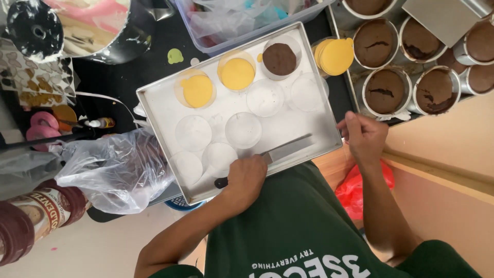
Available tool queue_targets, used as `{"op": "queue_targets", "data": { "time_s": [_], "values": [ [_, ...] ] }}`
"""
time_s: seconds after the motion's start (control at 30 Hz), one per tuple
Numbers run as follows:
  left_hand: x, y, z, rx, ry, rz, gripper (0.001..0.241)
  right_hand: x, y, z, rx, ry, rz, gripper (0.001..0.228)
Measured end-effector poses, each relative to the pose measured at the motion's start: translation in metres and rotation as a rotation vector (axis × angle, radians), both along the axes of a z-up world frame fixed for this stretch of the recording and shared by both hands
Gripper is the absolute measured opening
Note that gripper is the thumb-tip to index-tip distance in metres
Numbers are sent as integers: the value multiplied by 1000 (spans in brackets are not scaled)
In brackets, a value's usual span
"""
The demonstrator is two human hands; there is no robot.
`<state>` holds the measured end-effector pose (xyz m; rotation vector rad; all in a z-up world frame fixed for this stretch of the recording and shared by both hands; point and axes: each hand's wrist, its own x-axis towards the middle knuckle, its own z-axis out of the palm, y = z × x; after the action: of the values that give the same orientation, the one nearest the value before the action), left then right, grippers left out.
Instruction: The person places a chocolate cake into a plastic cup on a tray and then fills the remaining cups with yellow paper circles.
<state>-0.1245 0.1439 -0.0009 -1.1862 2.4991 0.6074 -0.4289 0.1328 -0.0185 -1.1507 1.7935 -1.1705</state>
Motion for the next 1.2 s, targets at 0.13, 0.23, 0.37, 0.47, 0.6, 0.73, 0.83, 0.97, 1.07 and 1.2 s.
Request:
{"op": "queue_targets", "data": {
  "time_s": [0.13, 0.23, 0.37, 0.47, 0.6, 0.73, 0.83, 0.97, 1.07, 1.2],
  "values": [
    [-3, -7, 34, -2, 51, 8, 8, 0, 44, -12, -100, 6, -14, 42],
    [-19, -18, 71, 46, 214, 89, 17, 12, 68, -15, -174, -50, -9, 46],
    [-61, -13, 82, 59, 473, 161, 36, 36, 73, 9, -107, -278, 159, 34],
    [-92, 4, 65, 21, 550, 112, 44, 43, 82, 22, 27, -452, 107, 32],
    [-93, -1, 88, 141, 554, -9, 67, 23, 85, 15, -18, -537, -128, 29],
    [-61, -4, 68, 58, 639, 35, 46, -16, 70, -30, 34, -386, -225, 28],
    [-35, -13, 73, 8, 695, 136, 43, -40, 56, -91, 252, -314, -223, 25],
    [-19, -18, 79, 53, 631, 281, 39, -56, 36, -173, 289, -244, -115, 34],
    [-16, -25, 80, 76, 614, 353, 38, -63, 13, -203, 212, -161, -81, 44],
    [-19, -35, 72, 42, 608, 430, 35, -80, -12, -229, 137, 145, -37, 51]
  ]
}}
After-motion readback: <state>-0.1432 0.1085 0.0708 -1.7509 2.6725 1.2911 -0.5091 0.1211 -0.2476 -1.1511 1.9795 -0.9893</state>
